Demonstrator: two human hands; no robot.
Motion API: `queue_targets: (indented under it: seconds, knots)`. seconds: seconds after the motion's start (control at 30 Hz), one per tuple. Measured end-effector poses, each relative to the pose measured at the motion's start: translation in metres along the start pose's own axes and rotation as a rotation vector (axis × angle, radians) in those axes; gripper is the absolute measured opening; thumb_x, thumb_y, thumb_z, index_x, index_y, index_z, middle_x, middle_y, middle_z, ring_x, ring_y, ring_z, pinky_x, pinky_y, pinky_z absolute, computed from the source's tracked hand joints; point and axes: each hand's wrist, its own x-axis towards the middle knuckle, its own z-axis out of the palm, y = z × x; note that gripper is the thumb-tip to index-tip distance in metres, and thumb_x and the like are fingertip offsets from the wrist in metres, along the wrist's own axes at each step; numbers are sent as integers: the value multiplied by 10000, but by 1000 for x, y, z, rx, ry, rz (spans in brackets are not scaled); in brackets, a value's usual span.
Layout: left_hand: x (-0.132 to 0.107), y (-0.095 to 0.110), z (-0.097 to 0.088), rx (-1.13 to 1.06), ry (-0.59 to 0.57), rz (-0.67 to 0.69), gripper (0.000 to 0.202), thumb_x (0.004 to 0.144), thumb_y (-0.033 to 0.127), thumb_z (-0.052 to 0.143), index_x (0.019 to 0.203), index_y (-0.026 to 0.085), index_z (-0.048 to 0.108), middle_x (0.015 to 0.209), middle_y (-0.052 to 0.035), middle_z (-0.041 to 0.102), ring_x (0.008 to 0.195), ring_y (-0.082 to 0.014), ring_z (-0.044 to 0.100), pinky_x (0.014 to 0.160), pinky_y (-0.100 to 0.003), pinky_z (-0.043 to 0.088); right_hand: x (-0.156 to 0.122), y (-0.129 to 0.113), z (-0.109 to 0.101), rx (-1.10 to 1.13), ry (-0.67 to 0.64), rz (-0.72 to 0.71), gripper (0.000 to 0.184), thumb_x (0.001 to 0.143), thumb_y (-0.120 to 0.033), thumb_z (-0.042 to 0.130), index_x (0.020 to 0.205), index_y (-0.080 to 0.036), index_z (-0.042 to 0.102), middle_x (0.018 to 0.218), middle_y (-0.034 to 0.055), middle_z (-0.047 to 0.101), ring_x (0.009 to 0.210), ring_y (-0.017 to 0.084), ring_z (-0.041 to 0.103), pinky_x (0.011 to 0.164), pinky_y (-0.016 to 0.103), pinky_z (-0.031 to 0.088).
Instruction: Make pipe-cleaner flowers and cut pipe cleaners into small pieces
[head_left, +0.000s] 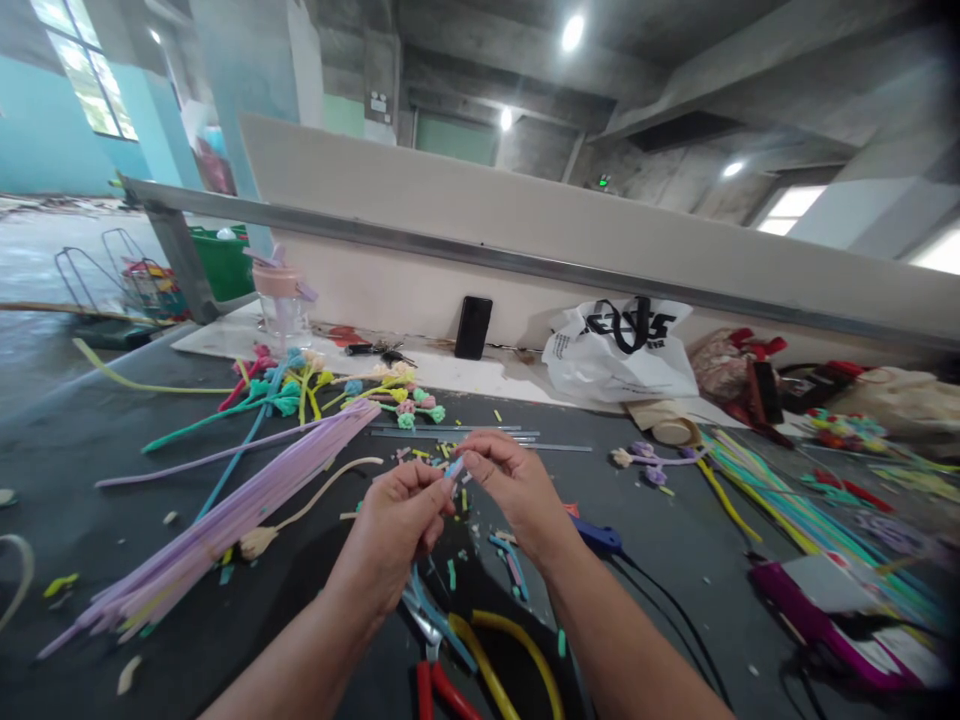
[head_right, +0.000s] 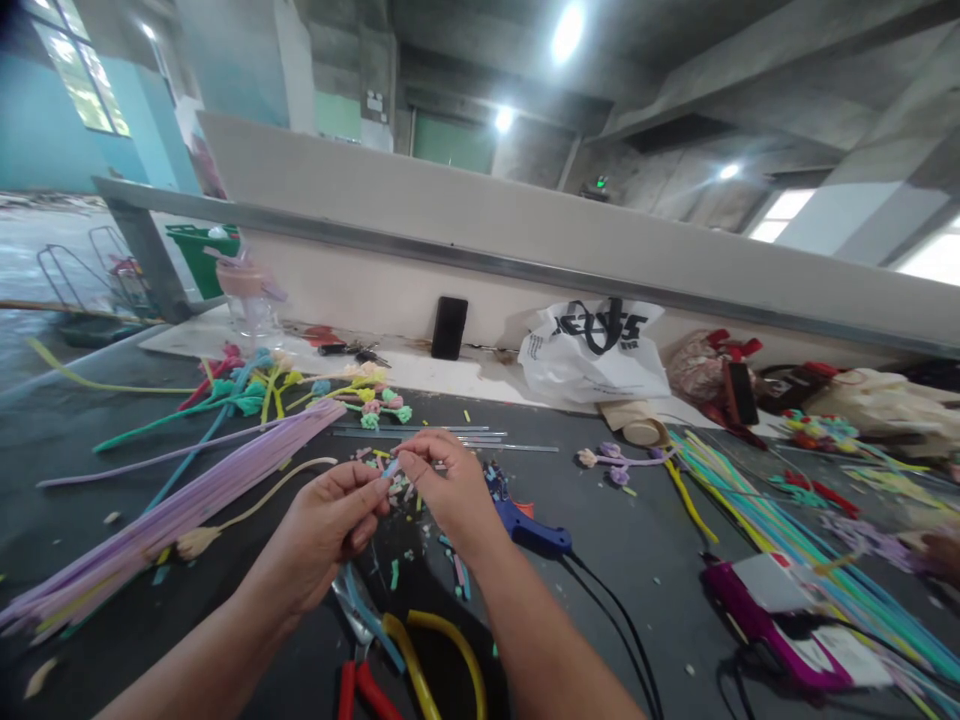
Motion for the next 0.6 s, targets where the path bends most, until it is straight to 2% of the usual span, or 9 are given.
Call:
queue_targets:
  seconds: [0.13, 0.3, 0.6]
  knots:
    - [1, -2, -1, 0, -7, 16, 263, 644, 353, 676, 647, 148, 512, 560, 34, 552, 320, -2, 311, 322, -139, 132, 1, 6, 1, 56, 13, 38, 73, 718, -257, 633, 707, -200, 677, 827, 35, 620, 866, 185, 559, 824, 321, 411]
    - [2, -4, -1, 6, -23, 22, 236, 673, 335, 658, 663, 145, 518, 573, 31, 548, 335, -3, 322, 328, -136, 137, 1, 9, 1, 94, 15, 88, 89, 712, -267, 632, 676, -192, 666, 824, 33, 632, 837, 183, 571, 794, 316, 419]
    - [2, -5, -2, 78, -13, 75, 250, 724, 368, 608, 660, 139, 529, 563, 35, 520, 335, 2, 328, 326, -134, 159, 1, 3, 0, -6, 32, 58, 106, 719, -254, 614, 643, -186, 642, 768, 25, 629, 795, 176, 567, 778, 301, 412]
